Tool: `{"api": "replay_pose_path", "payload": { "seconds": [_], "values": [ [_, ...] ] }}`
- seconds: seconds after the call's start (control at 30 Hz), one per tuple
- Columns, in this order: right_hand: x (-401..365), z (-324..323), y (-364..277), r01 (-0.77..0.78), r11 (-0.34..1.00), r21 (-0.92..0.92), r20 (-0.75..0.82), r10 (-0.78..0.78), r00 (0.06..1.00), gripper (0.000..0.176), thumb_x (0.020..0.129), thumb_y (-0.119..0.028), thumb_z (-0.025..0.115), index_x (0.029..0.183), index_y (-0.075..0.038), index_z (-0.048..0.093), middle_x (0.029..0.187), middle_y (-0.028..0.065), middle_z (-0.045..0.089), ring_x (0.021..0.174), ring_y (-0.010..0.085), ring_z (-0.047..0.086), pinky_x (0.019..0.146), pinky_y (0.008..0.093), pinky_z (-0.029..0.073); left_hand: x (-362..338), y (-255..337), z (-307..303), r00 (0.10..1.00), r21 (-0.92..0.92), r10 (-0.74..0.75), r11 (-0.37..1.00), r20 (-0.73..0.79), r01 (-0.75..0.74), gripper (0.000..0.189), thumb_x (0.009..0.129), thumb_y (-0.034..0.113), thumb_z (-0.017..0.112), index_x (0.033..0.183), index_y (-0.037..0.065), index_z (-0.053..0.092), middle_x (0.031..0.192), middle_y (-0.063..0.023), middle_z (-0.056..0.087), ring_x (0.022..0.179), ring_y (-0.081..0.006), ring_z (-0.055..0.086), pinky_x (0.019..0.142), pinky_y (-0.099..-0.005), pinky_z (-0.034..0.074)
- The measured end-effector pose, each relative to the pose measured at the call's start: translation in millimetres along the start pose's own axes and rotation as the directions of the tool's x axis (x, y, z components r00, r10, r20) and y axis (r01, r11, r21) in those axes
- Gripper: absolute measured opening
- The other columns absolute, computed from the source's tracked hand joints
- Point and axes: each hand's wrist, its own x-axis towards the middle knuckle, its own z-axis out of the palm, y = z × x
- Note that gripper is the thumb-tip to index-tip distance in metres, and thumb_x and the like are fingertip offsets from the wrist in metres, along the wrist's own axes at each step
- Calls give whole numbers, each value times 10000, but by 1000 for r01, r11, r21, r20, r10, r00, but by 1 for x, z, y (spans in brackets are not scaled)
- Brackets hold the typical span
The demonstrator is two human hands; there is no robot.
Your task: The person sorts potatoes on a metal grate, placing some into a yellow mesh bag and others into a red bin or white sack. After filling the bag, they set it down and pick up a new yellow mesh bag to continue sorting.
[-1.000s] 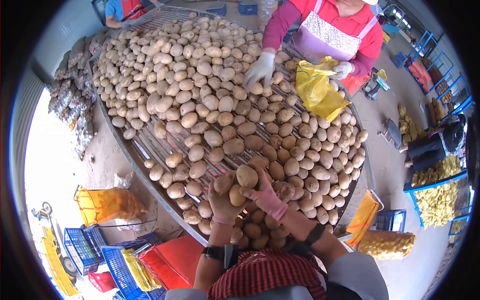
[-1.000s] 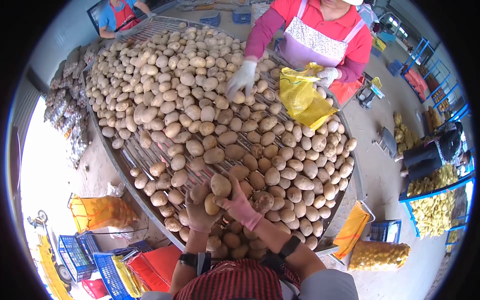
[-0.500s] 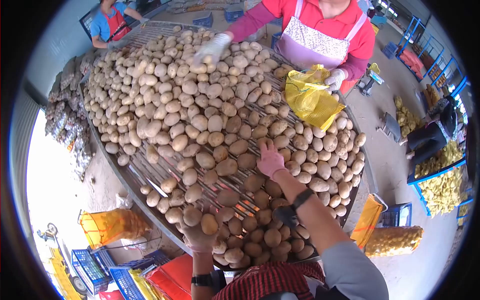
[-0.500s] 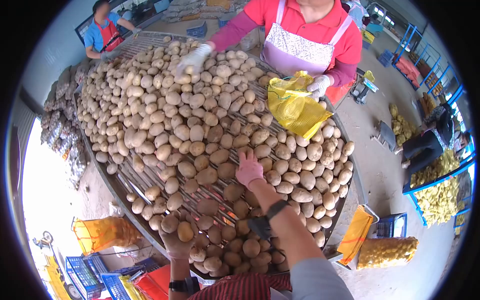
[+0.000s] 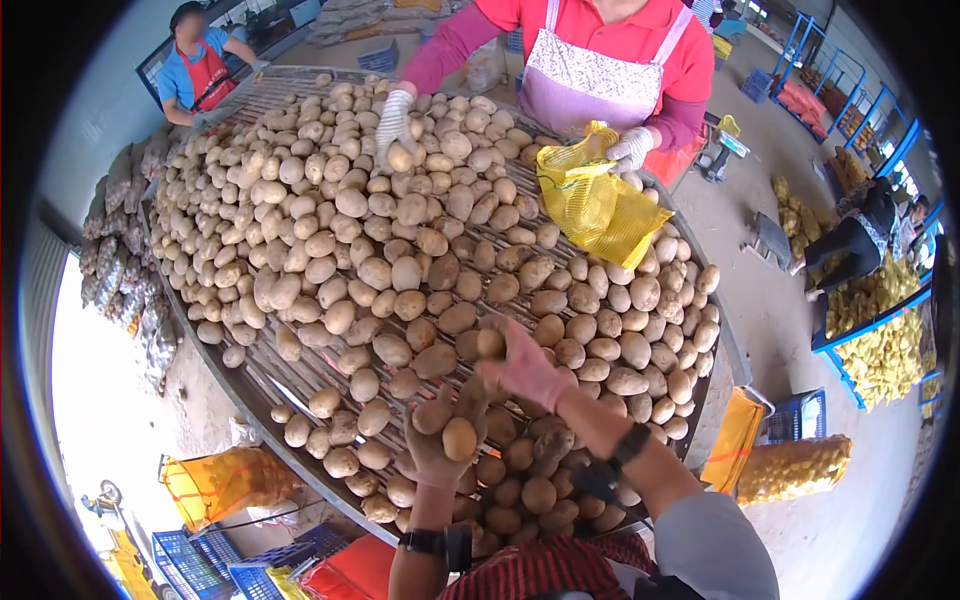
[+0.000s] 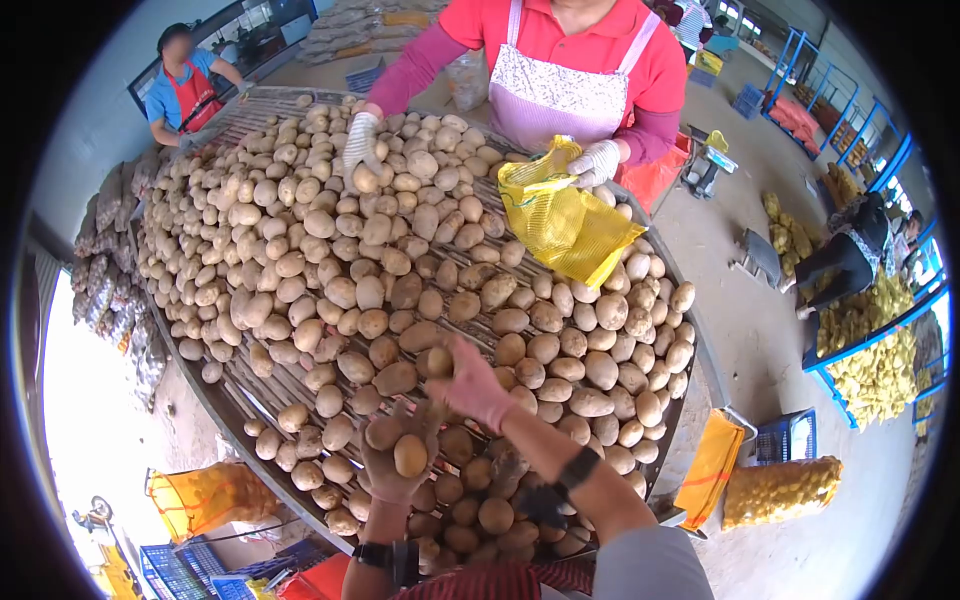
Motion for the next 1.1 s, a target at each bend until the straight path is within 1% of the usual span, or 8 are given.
{"api": "replay_pose_path", "payload": {
  "seconds": [0.33,0.4,0.47,0.57,0.67,0.9,1.03,1.1],
  "values": [
    [-59,12,-45,267,915,-302,359,-150,921,661,828,-347,661,1391,-148,378,1432,190,347,1225,396,463,1024,478,397,9,-1,-31,933,433,136,857,333,-280,627,938,549,258,1295,78,468,1312,-105,525,1250,-275,481,1042,-445,417],
    [-48,8,-44,255,922,-292,399,-125,908,641,837,-351,659,1382,-133,402,1427,214,368,1213,405,478,1016,458,413,6,1,-32,817,874,367,22,445,-486,723,674,219,835,1270,66,456,1288,-90,534,1195,-246,528,988,-384,467],
    [-19,2,-28,326,934,146,489,-354,797,590,857,-359,647,1358,-123,443,1407,230,404,1207,408,495,1002,428,431,6,13,-38,923,800,359,509,138,-317,914,574,163,901,1328,66,395,1301,-97,532,1158,-231,564,979,-363,487],
    [43,-54,-34,-46,991,-129,435,98,895,608,892,-420,591,1363,-67,438,1351,235,477,1238,397,480,1008,403,428,-2,15,-20,848,908,326,-111,417,-404,1015,593,154,911,1407,58,314,1343,-125,511,1179,-265,560,992,-403,497],
    [101,-70,55,-264,643,-719,-332,16,943,752,865,-479,594,1429,-52,341,1368,223,471,1338,391,372,1079,484,333,1,15,-12,849,894,319,7,422,-448,928,684,246,827,1424,69,295,1364,-137,487,1197,-290,538,985,-423,498],
    [25,-78,57,110,736,-668,102,-56,993,745,790,-447,670,1388,-110,382,1316,200,480,1281,374,416,1074,517,303,-2,14,41,979,245,54,964,197,-103,461,984,344,410,1323,31,397,1349,-155,470,1247,-307,474,1075,-528,400],
    [2,-90,49,513,747,-422,601,-193,776,467,797,-326,679,1200,-119,565,1102,137,606,1145,322,520,923,490,441,18,6,-5,773,831,413,63,482,-552,747,879,551,571,1415,78,355,1342,-164,502,1124,-272,561,855,-416,532],
    [35,-90,53,326,839,-435,376,-160,913,403,813,-310,661,1152,-106,586,1101,123,609,1123,315,534,900,479,452,21,32,-20,957,544,31,817,288,-190,758,887,584,515,1425,75,353,1349,-169,492,1216,-312,489,892,-476,504]
  ]
}}
